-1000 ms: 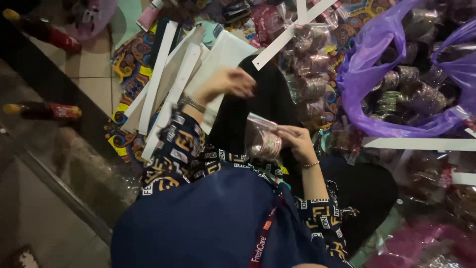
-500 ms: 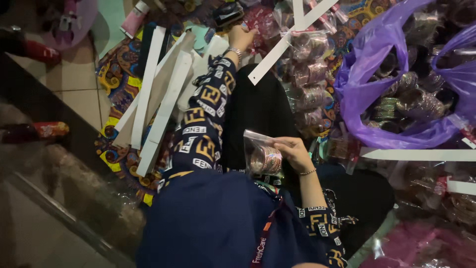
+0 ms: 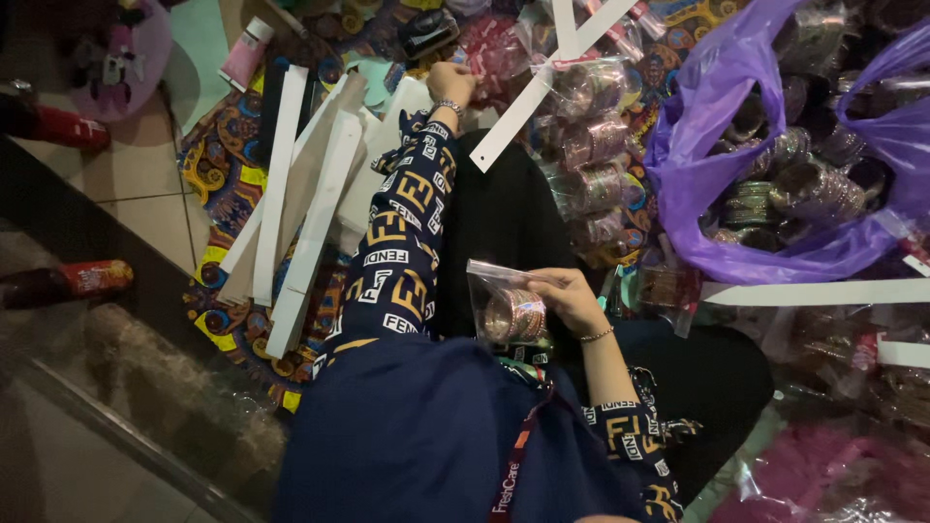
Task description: The person sits on the floor and handles small plastic bags containing bangles. They pick up the bags, open them, and place the bangles into a larger purple plastic bag. The person repeats this process with several different bags of bangles.
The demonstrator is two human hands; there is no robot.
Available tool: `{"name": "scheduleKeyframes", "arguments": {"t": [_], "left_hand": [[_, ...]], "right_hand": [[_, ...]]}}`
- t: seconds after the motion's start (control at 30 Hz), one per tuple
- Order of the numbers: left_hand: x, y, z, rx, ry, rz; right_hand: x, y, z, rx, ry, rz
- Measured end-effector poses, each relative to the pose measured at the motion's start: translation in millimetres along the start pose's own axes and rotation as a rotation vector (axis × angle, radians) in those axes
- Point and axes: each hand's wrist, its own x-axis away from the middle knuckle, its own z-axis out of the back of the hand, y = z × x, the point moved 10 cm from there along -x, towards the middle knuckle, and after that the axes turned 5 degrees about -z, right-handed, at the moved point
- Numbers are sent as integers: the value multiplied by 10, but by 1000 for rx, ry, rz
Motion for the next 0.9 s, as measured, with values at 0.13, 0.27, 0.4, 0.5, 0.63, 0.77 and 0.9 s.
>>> {"name": "scheduleKeyframes", "arguments": {"t": [0.13, 0.27, 0.4, 0.5, 0.63, 0.77, 0.9], "left_hand": [[133, -77, 243, 106, 58, 7], [148, 64, 499, 67, 86, -364], [139, -112, 727, 181, 143, -386], [249, -284, 1298, 299, 434, -525], [909, -192, 2125, 436, 471, -543], [2217, 568, 2783, 428, 182, -808], [3927, 1377, 2919, 375, -376, -1138]], "right_hand": [[72, -144, -58, -1, 22, -9], [154, -356, -221, 82, -15, 44], [134, -377, -264, 167, -55, 87], [223, -466, -318, 168, -37, 95], [304, -480, -329, 176, -45, 117], [496, -661, -371, 216, 2, 231], [618, -789, -408, 306, 43, 330]]}}
